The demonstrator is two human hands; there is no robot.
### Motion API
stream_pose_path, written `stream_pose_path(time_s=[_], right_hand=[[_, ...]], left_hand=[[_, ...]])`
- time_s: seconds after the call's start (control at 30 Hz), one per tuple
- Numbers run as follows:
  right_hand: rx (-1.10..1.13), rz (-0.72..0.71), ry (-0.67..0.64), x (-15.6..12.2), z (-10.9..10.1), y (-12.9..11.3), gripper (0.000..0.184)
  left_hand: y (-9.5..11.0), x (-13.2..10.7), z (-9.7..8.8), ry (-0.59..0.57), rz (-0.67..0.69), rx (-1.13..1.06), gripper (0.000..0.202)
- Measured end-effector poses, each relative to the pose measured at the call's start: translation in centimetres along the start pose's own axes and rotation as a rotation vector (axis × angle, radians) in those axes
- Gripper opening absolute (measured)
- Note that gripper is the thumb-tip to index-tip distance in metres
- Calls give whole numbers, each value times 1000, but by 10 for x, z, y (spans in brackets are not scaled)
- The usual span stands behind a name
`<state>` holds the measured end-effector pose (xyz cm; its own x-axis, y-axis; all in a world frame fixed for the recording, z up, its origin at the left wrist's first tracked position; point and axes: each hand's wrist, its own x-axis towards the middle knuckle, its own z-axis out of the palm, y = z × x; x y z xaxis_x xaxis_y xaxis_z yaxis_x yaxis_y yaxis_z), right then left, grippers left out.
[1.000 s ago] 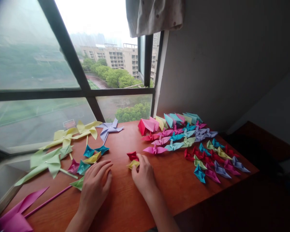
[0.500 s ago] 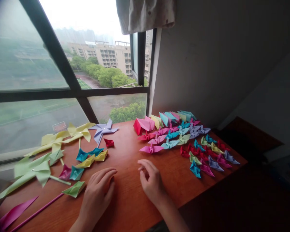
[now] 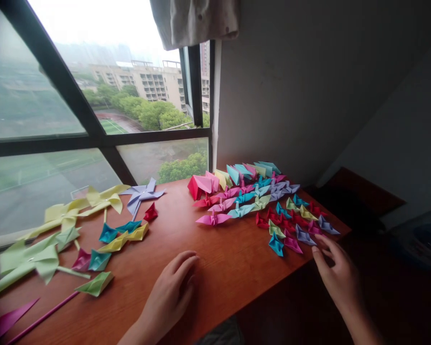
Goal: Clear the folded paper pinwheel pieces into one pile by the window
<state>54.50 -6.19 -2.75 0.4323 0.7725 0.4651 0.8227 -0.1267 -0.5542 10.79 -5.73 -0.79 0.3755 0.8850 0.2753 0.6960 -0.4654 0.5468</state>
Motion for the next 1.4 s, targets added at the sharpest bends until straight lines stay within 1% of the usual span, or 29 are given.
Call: stream_pose_path(time_s=[0.07,0.17,0.3,0.4,0.47,0.57,0.7,0.83,1.0,1.1,1.27,1.4], right_hand=[[-18,-38,-35,10,7,10,47],[-51,-93,-49,25,23,14,52],[-30,-162,-74,29,47,5,55],[-22,-183,-83,23,63,-6,56],[-17,-182,-96,18,69,-12,56],[-29,-181,-95,16,73,-17,55],[-38,-176,-88,24,72,-15,53],[-53,-166,-119,36,71,-8,56],[-16,-196,-196,43,73,-8,50],[-5,-209,-218,39,77,-15,48],[15,-216,-234,27,84,-34,49],[46,-201,-236,17,85,-49,47]], left_hand=[[8,1,9,-19,17,-16,40],[17,3,17,-38,19,-30,45],[20,4,17,-32,-2,-39,49],[19,4,14,-16,-20,-51,48],[19,4,14,-7,-23,-55,47],[19,5,13,-1,-13,-57,47],[20,4,14,-3,-11,-49,47],[21,5,14,-5,-2,-16,48],[21,6,15,-11,13,-1,47],[21,6,15,-17,11,4,47],[21,5,16,-15,4,29,49],[26,6,23,-13,-5,36,49]])
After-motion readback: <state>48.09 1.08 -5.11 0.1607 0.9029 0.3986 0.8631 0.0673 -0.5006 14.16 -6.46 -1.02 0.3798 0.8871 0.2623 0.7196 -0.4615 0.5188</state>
